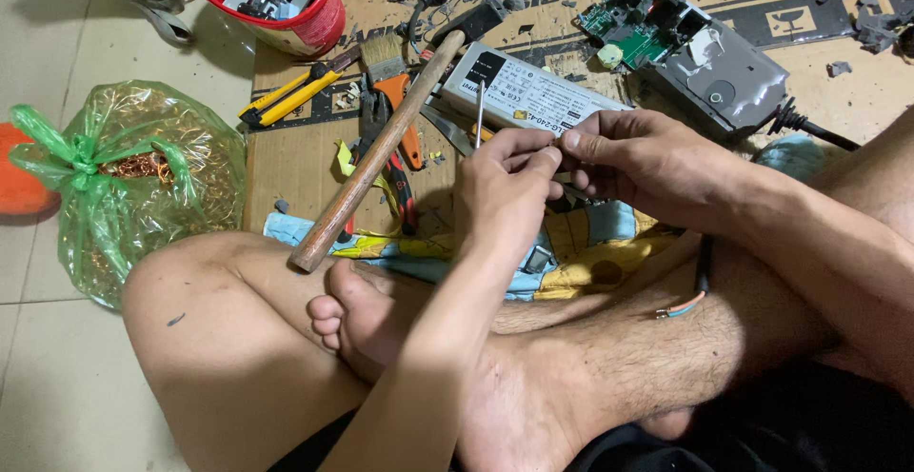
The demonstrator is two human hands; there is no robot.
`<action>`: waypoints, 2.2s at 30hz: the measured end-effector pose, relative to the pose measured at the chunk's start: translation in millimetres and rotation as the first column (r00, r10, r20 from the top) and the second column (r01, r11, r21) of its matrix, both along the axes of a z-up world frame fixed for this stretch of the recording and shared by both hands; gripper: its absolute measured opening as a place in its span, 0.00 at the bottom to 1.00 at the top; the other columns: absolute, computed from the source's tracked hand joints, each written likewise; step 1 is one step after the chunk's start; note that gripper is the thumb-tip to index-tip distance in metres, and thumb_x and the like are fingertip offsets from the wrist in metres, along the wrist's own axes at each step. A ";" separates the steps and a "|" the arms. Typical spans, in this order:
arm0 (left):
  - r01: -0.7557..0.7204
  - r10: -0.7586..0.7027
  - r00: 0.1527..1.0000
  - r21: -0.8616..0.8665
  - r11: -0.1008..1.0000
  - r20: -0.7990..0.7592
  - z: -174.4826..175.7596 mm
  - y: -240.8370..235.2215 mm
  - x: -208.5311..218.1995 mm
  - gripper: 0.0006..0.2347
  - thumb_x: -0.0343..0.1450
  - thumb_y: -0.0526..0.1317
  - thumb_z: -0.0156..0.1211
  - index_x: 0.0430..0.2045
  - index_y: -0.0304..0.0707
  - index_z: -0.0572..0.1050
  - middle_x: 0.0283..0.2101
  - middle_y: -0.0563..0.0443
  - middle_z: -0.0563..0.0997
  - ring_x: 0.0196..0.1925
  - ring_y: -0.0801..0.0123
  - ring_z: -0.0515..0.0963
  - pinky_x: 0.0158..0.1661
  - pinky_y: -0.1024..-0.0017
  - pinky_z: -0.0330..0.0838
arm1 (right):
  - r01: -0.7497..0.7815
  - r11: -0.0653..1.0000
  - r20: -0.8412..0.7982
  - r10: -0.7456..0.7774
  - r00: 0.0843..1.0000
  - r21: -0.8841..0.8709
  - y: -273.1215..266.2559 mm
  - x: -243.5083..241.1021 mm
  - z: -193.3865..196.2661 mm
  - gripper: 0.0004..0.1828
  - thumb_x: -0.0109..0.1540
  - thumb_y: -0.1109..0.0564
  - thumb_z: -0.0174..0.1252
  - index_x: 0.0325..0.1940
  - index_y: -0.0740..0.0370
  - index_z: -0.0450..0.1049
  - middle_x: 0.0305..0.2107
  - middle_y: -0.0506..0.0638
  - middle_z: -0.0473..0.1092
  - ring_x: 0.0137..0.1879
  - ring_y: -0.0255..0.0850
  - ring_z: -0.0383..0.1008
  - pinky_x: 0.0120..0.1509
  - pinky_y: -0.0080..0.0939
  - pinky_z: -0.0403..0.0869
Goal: The person sits on the floor and uses a hammer and screwdriver to dismantle a power supply unit. They pry open the casing, remove screws, and extract internal components like wires and circuit boards.
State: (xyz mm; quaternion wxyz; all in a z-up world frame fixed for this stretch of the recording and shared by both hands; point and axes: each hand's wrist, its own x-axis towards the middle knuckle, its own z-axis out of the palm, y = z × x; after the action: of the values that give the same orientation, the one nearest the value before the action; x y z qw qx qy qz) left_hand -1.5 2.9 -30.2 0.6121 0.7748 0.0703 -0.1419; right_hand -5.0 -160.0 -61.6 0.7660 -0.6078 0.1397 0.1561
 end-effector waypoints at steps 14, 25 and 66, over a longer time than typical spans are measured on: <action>-0.092 0.092 0.996 0.039 0.995 -0.002 16.2 -6.2 -16.3 0.13 0.74 0.39 0.48 0.44 0.30 0.76 0.35 0.38 0.81 0.28 0.64 0.80 0.34 0.70 0.76 | -0.020 0.997 -0.030 0.018 0.999 -0.075 3.3 1.2 -1.6 0.13 0.68 0.54 0.58 0.40 0.70 0.73 0.31 0.56 0.71 0.34 0.41 0.76 0.39 0.36 0.78; 0.040 -0.040 0.999 0.013 0.999 -0.009 -16.7 -2.2 7.5 0.11 0.65 0.40 0.62 0.37 0.38 0.82 0.28 0.49 0.85 0.28 0.76 0.85 0.27 0.84 0.76 | -0.045 0.998 0.007 0.045 0.999 -0.054 8.2 -2.6 17.1 0.14 0.67 0.56 0.60 0.38 0.73 0.73 0.26 0.58 0.71 0.30 0.41 0.74 0.36 0.35 0.76; -0.709 0.667 0.705 0.205 0.675 0.241 31.7 220.7 60.2 0.07 0.72 0.34 0.56 0.40 0.43 0.79 0.34 0.51 0.85 0.25 0.75 0.85 0.29 0.79 0.83 | -0.013 0.995 -0.161 -0.003 0.987 -0.099 0.1 3.6 6.8 0.11 0.70 0.54 0.54 0.40 0.65 0.71 0.34 0.57 0.74 0.33 0.47 0.72 0.37 0.42 0.68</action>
State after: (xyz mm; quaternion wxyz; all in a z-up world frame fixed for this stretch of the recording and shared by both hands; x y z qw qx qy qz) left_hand 58.7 223.6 1.5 0.5065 0.7780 0.3315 0.1682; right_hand -1.4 -159.9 -54.8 0.7206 -0.6309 0.2073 0.1992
